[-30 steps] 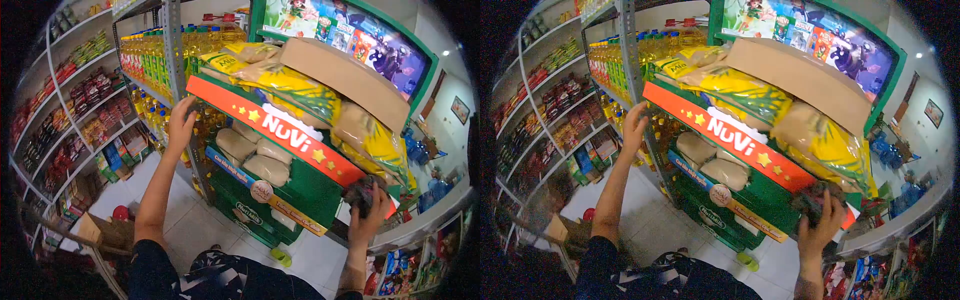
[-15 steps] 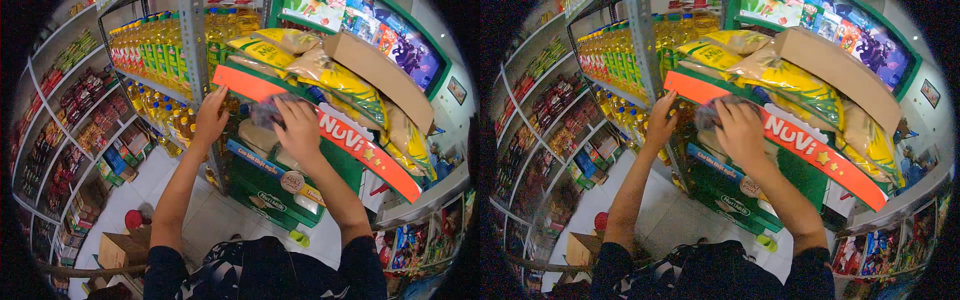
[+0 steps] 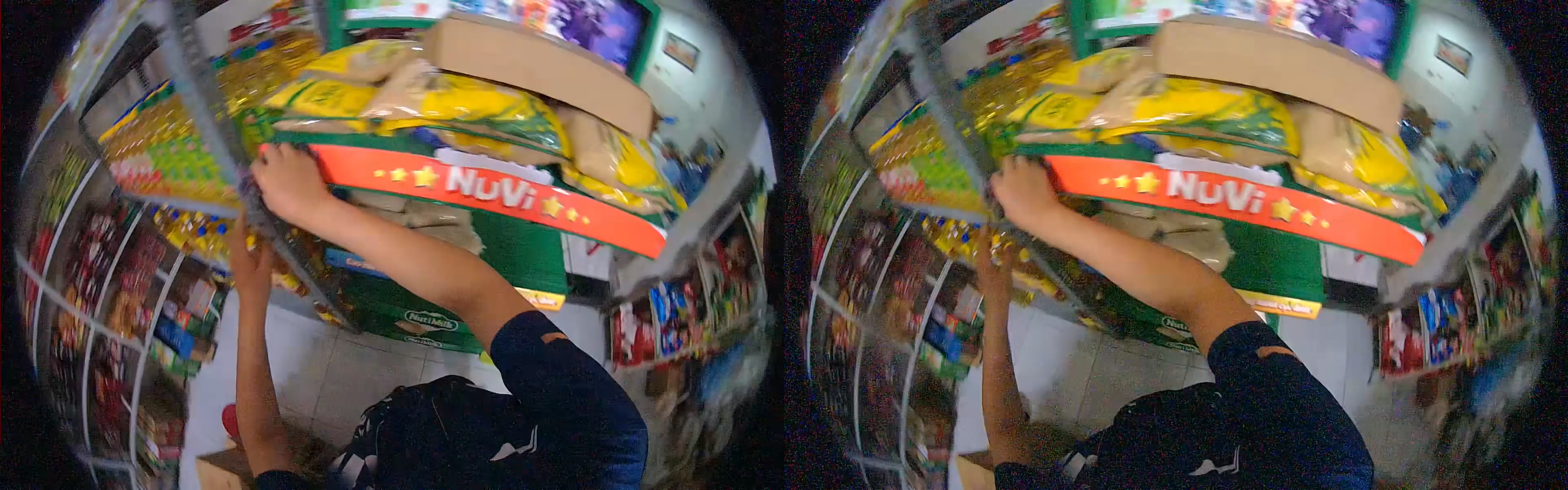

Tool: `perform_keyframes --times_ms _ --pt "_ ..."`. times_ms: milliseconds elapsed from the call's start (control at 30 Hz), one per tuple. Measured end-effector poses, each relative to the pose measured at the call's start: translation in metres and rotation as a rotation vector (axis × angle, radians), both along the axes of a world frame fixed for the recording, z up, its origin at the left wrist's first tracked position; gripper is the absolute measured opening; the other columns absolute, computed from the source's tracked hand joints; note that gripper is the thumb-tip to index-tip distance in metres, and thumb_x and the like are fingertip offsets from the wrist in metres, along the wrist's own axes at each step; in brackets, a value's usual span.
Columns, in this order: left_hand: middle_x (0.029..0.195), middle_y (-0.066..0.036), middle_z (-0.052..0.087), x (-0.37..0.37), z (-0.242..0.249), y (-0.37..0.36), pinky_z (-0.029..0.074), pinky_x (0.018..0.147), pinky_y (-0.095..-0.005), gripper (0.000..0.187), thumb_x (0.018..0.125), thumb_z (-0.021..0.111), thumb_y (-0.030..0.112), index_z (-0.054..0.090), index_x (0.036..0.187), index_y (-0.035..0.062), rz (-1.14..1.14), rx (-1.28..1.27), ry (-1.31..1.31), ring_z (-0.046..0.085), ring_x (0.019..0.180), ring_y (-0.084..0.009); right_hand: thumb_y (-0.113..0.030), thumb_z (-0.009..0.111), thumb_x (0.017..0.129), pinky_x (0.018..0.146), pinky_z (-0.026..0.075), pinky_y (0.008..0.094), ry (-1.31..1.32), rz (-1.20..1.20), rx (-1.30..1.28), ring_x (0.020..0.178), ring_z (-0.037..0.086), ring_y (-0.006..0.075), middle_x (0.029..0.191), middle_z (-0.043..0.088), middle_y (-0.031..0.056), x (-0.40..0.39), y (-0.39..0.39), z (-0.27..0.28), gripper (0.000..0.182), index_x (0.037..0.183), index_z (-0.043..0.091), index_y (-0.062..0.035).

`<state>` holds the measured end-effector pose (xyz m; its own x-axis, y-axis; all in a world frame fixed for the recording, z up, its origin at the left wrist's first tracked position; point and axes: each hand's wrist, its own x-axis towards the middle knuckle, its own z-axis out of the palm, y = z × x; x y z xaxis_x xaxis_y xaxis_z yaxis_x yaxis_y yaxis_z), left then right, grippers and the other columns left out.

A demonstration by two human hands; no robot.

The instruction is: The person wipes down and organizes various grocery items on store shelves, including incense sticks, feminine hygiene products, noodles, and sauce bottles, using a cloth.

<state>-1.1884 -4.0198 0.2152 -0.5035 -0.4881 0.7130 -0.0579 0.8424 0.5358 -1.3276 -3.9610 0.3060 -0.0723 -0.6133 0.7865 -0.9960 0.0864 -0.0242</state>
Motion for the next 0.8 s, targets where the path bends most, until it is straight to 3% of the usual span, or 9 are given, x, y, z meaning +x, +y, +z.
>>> perform_keyframes --times_ms 200,333,467,633,733,767,800 --pt "0.132 -0.015 0.035 -0.058 0.024 0.035 0.02 0.102 -0.0395 0.053 0.078 0.052 0.005 0.034 0.128 0.0011 -0.02 -0.247 0.091 0.029 0.124 -0.0302 -0.015 0.064 0.057 0.068 0.044 0.0372 -0.04 -0.029 -0.074 0.081 0.05 0.027 0.083 0.05 0.0097 -0.038 0.127 0.009 0.027 0.081 0.057 -0.0055" --pt "0.132 -0.014 0.036 -0.084 0.017 0.046 0.021 0.101 -0.0411 0.046 0.079 0.051 0.004 0.042 0.124 0.0039 -0.011 -0.311 0.12 0.031 0.122 -0.03 -0.014 0.068 0.054 0.071 0.044 0.037 -0.057 -0.087 -0.07 0.086 0.051 0.026 0.089 0.051 0.0083 -0.065 0.229 0.018 0.04 0.092 0.058 -0.0091" --pt "0.127 -0.013 0.043 -0.089 0.016 0.041 0.023 0.1 -0.0406 0.038 0.079 0.05 0.003 0.05 0.117 0.0024 0.011 -0.299 0.187 0.035 0.12 -0.0302 -0.014 0.069 0.055 0.072 0.044 0.0373 -0.124 -0.322 -0.014 0.088 0.05 0.0281 0.089 0.052 0.0081 -0.075 0.314 0.017 0.042 0.095 0.058 -0.0086" --pt "0.131 -0.014 0.039 -0.092 0.007 0.036 0.023 0.1 -0.0397 0.041 0.08 0.05 0.005 0.048 0.12 0.0031 0.054 -0.366 0.164 0.035 0.12 -0.0294 -0.002 0.063 0.052 0.078 0.044 0.0325 -0.222 -0.592 -0.223 0.087 0.053 0.0272 0.089 0.054 0.0117 -0.085 0.397 0.007 0.044 0.096 0.057 -0.0024" --pt "0.127 -0.015 0.042 -0.093 0.0 0.046 0.024 0.1 -0.0405 0.042 0.079 0.051 0.007 0.046 0.121 0.0033 0.04 -0.335 0.211 0.035 0.12 -0.0306 0.001 0.059 0.056 0.078 0.043 0.0293 -0.293 -0.743 -0.357 0.085 0.055 0.021 0.089 0.056 0.0117 -0.095 0.451 0.0 0.041 0.097 0.054 0.0005" --pt "0.123 -0.015 0.045 -0.093 -0.01 0.054 0.024 0.099 -0.0413 0.041 0.079 0.052 0.008 0.047 0.12 0.0033 0.071 -0.307 0.246 0.035 0.119 -0.0315 0.0 0.059 0.06 0.075 0.044 0.0282 -0.455 -0.773 -0.467 0.082 0.056 0.0183 0.089 0.058 0.0102 -0.1 0.473 -0.006 0.041 0.101 0.053 0.0017" --pt "0.12 -0.016 0.047 -0.094 -0.023 0.059 0.024 0.099 -0.0421 0.04 0.079 0.053 0.009 0.048 0.118 0.0033 0.103 -0.278 0.283 0.035 0.118 -0.0325 -0.001 0.059 0.065 0.074 0.044 0.027 -0.443 -0.789 -0.609 0.079 0.056 0.0161 0.09 0.06 0.0092 -0.114 0.504 -0.021 0.04 0.104 0.052 0.0046"
